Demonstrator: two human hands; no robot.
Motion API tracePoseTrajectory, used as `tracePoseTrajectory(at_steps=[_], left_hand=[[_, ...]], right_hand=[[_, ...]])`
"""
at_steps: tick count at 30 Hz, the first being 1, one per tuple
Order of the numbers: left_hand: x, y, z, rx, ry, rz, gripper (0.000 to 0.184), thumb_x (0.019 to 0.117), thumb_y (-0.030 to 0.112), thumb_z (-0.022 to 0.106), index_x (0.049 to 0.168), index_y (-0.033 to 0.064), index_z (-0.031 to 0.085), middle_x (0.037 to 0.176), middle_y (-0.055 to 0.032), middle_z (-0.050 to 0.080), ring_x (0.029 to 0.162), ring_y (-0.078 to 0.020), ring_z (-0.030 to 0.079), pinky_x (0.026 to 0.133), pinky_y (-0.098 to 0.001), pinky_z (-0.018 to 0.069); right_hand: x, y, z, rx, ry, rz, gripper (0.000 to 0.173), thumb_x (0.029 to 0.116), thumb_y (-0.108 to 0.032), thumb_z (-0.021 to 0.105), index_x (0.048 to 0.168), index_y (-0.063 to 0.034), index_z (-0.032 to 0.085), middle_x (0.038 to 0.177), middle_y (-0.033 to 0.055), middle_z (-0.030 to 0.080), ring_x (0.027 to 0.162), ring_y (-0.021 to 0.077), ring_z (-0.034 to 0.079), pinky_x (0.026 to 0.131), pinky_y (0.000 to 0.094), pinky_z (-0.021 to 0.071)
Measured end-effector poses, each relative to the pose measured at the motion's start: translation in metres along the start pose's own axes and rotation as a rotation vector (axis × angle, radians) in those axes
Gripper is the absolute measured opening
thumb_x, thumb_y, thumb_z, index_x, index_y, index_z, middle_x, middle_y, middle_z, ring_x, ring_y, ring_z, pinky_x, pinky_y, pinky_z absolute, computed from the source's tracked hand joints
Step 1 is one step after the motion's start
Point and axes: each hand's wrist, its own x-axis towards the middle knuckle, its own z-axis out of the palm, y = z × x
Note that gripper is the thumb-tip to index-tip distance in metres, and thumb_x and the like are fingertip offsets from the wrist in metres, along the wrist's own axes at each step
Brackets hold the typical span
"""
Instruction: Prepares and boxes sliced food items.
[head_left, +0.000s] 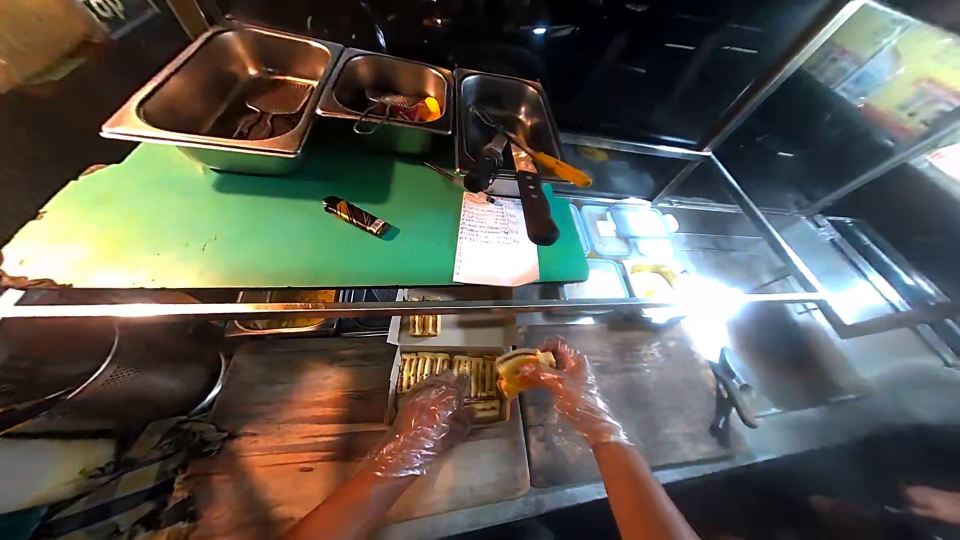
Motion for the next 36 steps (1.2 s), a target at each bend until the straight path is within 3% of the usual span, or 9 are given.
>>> tracePoseTrajectory(at_steps=[3, 5, 8, 12, 15, 18, 25, 32, 36], left_hand=[[0.002, 0.004, 0.005, 0.023, -0.043, -0.022, 0.056, 0.0956, 0.046, 0.057, 0.143, 0.0172, 0.059, 0.134, -0.0149, 0.065, 0.129, -0.0345, 0.059, 0.108, -0.0564, 0.0457], [0.0, 0.007, 0.007, 0.021, -0.013, -0.027, 0.055, 0.0975, 0.045, 0.054, 0.145, 0.0182, 0.057, 0.136, -0.0135, 0.064, 0.129, -0.0327, 0.059, 0.108, -0.0549, 0.0458], [-0.006, 0.001, 0.012, -0.004, 0.083, 0.023, 0.045, 0.0984, 0.039, 0.053, 0.137, 0.0189, 0.065, 0.13, -0.0107, 0.067, 0.124, -0.0293, 0.062, 0.105, -0.0487, 0.0495], [-0.004, -0.002, 0.003, 0.048, -0.051, 0.112, 0.036, 0.0943, 0.036, 0.059, 0.126, 0.0214, 0.07, 0.127, -0.0093, 0.068, 0.124, -0.03, 0.061, 0.105, -0.0511, 0.0489], [0.005, -0.002, 0.011, 0.048, -0.03, 0.184, 0.035, 0.0926, 0.032, 0.062, 0.122, 0.0152, 0.071, 0.129, -0.0089, 0.068, 0.128, -0.0292, 0.058, 0.11, -0.0501, 0.0439], [0.008, -0.007, 0.016, 0.007, 0.025, 0.311, 0.032, 0.0956, 0.029, 0.059, 0.12, 0.0127, 0.071, 0.128, -0.0088, 0.069, 0.128, -0.0282, 0.059, 0.111, -0.0496, 0.0437], [0.022, 0.0, -0.002, 0.014, -0.132, 0.228, 0.033, 0.0975, 0.036, 0.056, 0.121, 0.0166, 0.068, 0.127, -0.0076, 0.068, 0.128, -0.0273, 0.058, 0.112, -0.0497, 0.0426], [0.021, -0.001, 0.01, 0.162, -0.17, 0.29, 0.044, 0.099, 0.047, 0.053, 0.13, 0.0182, 0.065, 0.134, -0.0087, 0.065, 0.132, -0.0288, 0.056, 0.113, -0.0507, 0.0419], [0.031, 0.012, -0.001, 0.196, -0.174, 0.279, 0.029, 0.099, 0.037, 0.054, 0.111, 0.0191, 0.074, 0.115, -0.0067, 0.072, 0.117, -0.0278, 0.065, 0.105, -0.051, 0.0479]], right_hand=[[0.02, -0.024, 0.03, -0.402, 0.016, -0.142, 0.029, 0.087, -0.014, 0.08, 0.112, -0.0075, 0.069, 0.103, 0.0076, 0.071, 0.092, 0.0166, 0.069, 0.083, 0.0362, 0.0602], [0.035, -0.033, 0.055, -0.712, 0.064, -0.284, 0.031, 0.0937, -0.02, 0.073, 0.123, -0.0092, 0.07, 0.119, 0.0099, 0.071, 0.112, 0.0212, 0.067, 0.1, 0.0423, 0.0545], [0.067, -0.007, 0.079, -0.997, 0.132, -0.619, 0.032, 0.0969, -0.018, 0.067, 0.128, -0.0099, 0.07, 0.136, 0.0143, 0.064, 0.13, 0.0314, 0.058, 0.11, 0.0499, 0.0478], [0.072, 0.019, 0.088, -1.214, -0.116, -0.321, 0.044, 0.0998, -0.015, 0.058, 0.143, -0.021, 0.061, 0.147, 0.0125, 0.057, 0.137, 0.0333, 0.052, 0.112, 0.0557, 0.044], [0.059, 0.038, 0.081, -1.128, -0.041, -0.401, 0.051, 0.0966, -0.012, 0.062, 0.146, -0.0219, 0.058, 0.151, 0.0139, 0.054, 0.14, 0.031, 0.051, 0.112, 0.0551, 0.0456], [0.035, 0.025, 0.066, -0.953, 0.079, -0.424, 0.05, 0.0973, -0.015, 0.061, 0.147, -0.0201, 0.058, 0.154, 0.0101, 0.051, 0.143, 0.0225, 0.048, 0.116, 0.043, 0.0441], [-0.03, 0.068, 0.002, -0.774, 0.406, -0.55, 0.033, 0.0944, -0.016, 0.064, 0.125, -0.0115, 0.074, 0.137, 0.0139, 0.065, 0.13, 0.025, 0.061, 0.11, 0.0395, 0.0513], [-0.078, 0.107, -0.044, -0.645, 0.402, -0.524, 0.029, 0.0948, -0.011, 0.063, 0.121, -0.0088, 0.075, 0.131, 0.0159, 0.067, 0.126, 0.0229, 0.063, 0.109, 0.0348, 0.0518], [-0.083, 0.125, -0.063, -0.568, 0.382, -0.557, 0.027, 0.0937, -0.008, 0.063, 0.118, -0.0106, 0.076, 0.13, 0.0157, 0.067, 0.125, 0.0215, 0.063, 0.107, 0.0337, 0.0535]])
